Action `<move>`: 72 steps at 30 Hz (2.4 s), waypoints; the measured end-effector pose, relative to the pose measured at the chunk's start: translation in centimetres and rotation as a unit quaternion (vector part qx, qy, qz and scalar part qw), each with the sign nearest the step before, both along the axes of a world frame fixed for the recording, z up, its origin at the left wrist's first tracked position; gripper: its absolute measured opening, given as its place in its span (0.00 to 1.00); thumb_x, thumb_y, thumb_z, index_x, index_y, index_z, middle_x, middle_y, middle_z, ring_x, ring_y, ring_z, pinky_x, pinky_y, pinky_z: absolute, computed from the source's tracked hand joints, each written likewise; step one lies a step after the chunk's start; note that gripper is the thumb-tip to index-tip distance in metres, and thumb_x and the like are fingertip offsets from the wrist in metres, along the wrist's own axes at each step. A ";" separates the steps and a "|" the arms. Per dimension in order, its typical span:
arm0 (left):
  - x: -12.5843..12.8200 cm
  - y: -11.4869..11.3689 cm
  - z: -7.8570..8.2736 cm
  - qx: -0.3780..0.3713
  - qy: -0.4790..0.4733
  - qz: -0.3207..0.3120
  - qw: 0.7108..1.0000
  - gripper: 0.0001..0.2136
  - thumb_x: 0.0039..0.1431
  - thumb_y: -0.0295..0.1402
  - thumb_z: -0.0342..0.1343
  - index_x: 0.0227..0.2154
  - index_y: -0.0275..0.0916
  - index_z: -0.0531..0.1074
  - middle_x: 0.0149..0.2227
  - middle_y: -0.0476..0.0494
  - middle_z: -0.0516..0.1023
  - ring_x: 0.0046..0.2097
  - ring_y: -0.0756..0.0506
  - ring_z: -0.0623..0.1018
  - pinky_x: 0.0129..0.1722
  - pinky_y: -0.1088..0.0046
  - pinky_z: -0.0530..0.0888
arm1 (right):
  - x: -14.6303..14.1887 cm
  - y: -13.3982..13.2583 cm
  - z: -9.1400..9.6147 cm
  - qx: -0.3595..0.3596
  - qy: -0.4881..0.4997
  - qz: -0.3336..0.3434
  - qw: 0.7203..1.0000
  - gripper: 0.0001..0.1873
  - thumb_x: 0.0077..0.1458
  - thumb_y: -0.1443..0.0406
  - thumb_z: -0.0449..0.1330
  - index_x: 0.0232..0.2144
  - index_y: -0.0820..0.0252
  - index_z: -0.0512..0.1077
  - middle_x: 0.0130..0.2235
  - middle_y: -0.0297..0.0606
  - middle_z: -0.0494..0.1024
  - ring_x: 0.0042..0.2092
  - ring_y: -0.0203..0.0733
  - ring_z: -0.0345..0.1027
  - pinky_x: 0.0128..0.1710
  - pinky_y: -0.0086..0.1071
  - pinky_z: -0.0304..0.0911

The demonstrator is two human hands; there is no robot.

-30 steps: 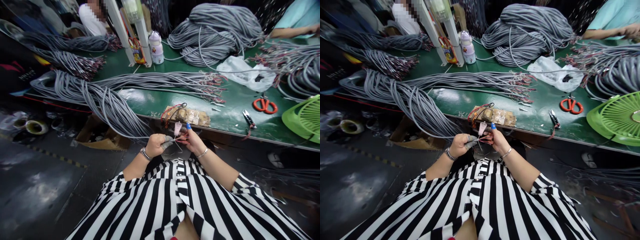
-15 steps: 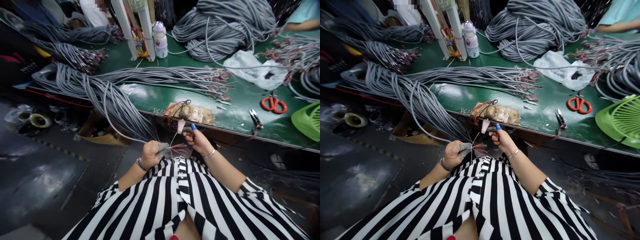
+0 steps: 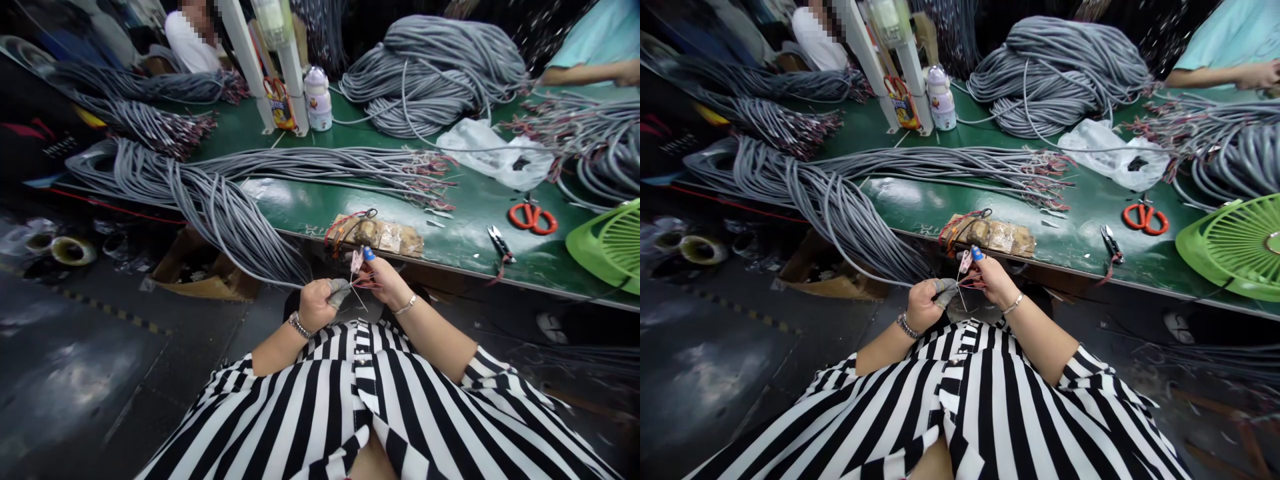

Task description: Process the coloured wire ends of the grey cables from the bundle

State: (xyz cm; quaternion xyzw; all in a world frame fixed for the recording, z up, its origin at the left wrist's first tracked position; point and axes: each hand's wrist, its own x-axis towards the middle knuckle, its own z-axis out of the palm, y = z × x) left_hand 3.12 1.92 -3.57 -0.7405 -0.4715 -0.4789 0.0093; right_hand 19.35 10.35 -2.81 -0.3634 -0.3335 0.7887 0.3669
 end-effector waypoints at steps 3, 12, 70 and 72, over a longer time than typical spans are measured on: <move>0.0 0.0 -0.4 -0.009 0.006 0.007 1.000 0.07 0.60 0.35 0.58 0.35 0.38 0.79 0.30 0.43 0.83 0.31 0.48 0.82 0.33 0.74 0.79 | -0.3 0.1 0.1 -0.015 0.020 -0.016 1.000 0.28 0.38 0.45 0.70 0.27 0.64 0.73 0.20 0.28 0.65 0.18 0.24 0.41 0.16 0.26 0.33; 0.3 0.0 -0.4 -0.020 0.008 -0.007 1.000 0.08 0.60 0.35 0.58 0.34 0.37 0.79 0.29 0.43 0.83 0.30 0.48 0.82 0.32 0.75 0.79 | -0.5 0.1 -0.7 -0.022 0.058 -0.014 0.998 0.27 0.42 0.44 0.68 0.29 0.63 0.73 0.22 0.30 0.69 0.18 0.24 0.45 0.14 0.25 0.34; 1.0 26.0 7.6 -0.269 0.343 0.024 0.900 0.24 0.59 0.38 0.54 0.57 0.36 0.66 0.57 0.35 0.72 0.56 0.39 0.72 0.55 0.64 0.68 | 12.4 6.1 1.0 0.308 -0.224 -0.254 0.889 0.22 0.53 0.47 0.60 0.30 0.62 0.75 0.20 0.30 0.66 0.19 0.30 0.46 0.19 0.27 0.40; 2.5 26.8 7.8 -0.272 0.365 0.021 0.890 0.23 0.58 0.41 0.55 0.55 0.35 0.69 0.52 0.33 0.75 0.53 0.37 0.75 0.52 0.61 0.69 | 12.4 6.1 1.2 0.312 -0.226 -0.258 0.886 0.22 0.51 0.47 0.61 0.28 0.61 0.75 0.18 0.29 0.65 0.19 0.30 0.47 0.19 0.27 0.41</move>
